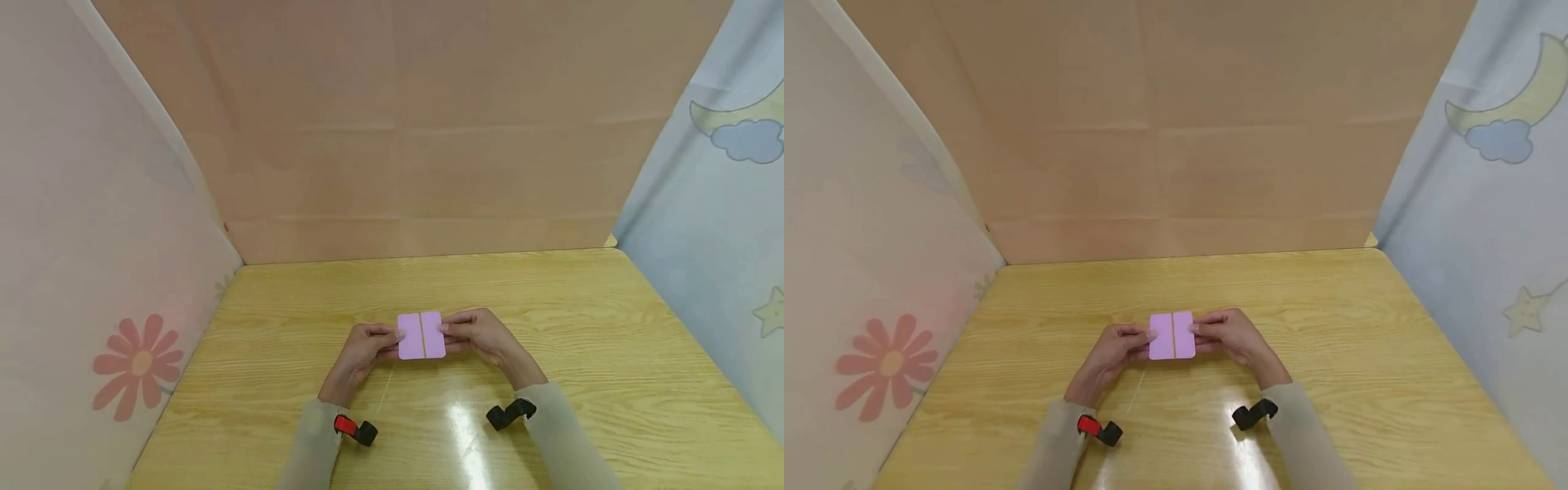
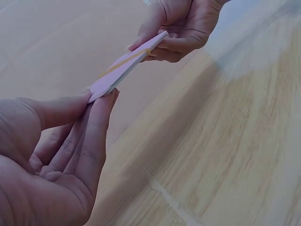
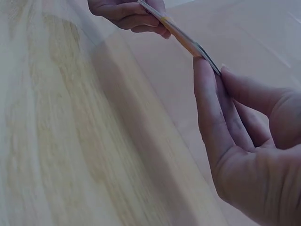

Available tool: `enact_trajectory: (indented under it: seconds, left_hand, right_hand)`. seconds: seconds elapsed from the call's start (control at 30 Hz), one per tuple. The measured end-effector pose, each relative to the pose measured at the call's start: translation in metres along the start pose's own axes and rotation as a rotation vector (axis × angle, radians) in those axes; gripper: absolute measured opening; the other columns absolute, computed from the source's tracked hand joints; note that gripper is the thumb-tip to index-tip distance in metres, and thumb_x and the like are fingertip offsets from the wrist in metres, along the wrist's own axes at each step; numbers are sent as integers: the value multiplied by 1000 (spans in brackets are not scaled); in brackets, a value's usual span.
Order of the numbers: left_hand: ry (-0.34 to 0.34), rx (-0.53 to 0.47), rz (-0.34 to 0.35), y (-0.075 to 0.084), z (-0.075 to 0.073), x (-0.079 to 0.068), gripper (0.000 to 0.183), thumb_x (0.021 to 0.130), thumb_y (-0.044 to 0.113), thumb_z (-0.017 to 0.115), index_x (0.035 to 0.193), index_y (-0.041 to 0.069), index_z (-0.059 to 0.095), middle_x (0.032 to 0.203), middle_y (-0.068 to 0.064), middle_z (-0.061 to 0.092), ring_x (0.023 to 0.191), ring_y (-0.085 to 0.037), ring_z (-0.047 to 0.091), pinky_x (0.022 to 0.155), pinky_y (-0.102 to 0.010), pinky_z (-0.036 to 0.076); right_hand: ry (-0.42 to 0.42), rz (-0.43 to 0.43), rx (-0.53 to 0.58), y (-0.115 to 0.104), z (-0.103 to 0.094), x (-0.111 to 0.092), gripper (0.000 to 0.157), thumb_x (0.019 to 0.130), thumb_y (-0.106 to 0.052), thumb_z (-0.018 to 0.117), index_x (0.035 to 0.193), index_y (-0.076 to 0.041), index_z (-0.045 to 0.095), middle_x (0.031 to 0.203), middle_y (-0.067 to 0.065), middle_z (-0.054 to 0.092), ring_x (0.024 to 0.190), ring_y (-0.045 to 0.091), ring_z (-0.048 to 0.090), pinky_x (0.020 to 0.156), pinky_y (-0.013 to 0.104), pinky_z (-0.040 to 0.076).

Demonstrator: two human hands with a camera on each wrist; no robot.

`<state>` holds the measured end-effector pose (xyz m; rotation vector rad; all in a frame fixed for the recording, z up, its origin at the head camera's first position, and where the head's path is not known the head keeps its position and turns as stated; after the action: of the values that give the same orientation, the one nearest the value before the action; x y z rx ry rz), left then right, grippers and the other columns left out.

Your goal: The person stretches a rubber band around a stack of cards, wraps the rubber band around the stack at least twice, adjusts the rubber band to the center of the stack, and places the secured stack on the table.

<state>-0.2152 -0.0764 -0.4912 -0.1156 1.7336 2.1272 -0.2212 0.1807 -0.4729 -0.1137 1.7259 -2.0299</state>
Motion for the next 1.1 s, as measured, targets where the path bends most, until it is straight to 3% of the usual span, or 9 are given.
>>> enact_trajectory:
  seconds: [0.17, 0.43, 0.8, 1.1]
  left_hand:
    - [22, 31, -17, 2, 3, 3, 21, 95, 4, 77, 112, -8, 76, 91, -6, 76, 76, -13, 76, 71, -26, 65]
    - [79, 122, -14, 5, 13, 17, 20, 94, 6, 79, 109, -6, 77, 93, -8, 75, 75, -11, 74, 74, -27, 66]
    - [146, 270, -2, 19, 16, 33, 15, 96, 8, 77, 107, -2, 80, 103, -13, 75, 78, -14, 72, 75, -29, 66]
    - [128, 308, -27, 24, 11, 55, 14, 95, 9, 78, 104, -3, 79, 103, -15, 77, 74, -13, 76, 74, -29, 66]
  right_hand:
    - [66, 14, -1, 2, -2, 2, 17, 97, 1, 71, 111, 8, 76, 90, 6, 81, 80, 18, 79, 77, 34, 67]
    - [201, 71, -88, 2, -12, 11, 26, 96, -1, 74, 116, 14, 71, 86, 6, 79, 76, 17, 77, 76, 33, 67]
    - [209, 86, -118, -1, -22, 33, 31, 97, -2, 73, 122, 15, 69, 88, 7, 79, 77, 15, 77, 76, 31, 67]
    - [218, 128, -167, -5, -27, 54, 27, 97, 0, 71, 120, 14, 70, 90, 8, 79, 77, 16, 76, 78, 34, 67]
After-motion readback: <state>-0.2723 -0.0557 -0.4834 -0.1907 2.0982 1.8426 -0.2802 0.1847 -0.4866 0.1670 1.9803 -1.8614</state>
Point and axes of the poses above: each hand's wrist, its own x-axis towards the middle knuckle, its own z-axis out of the palm, y = z × x, the point moved 2 cm from there along x, towards the middle knuckle
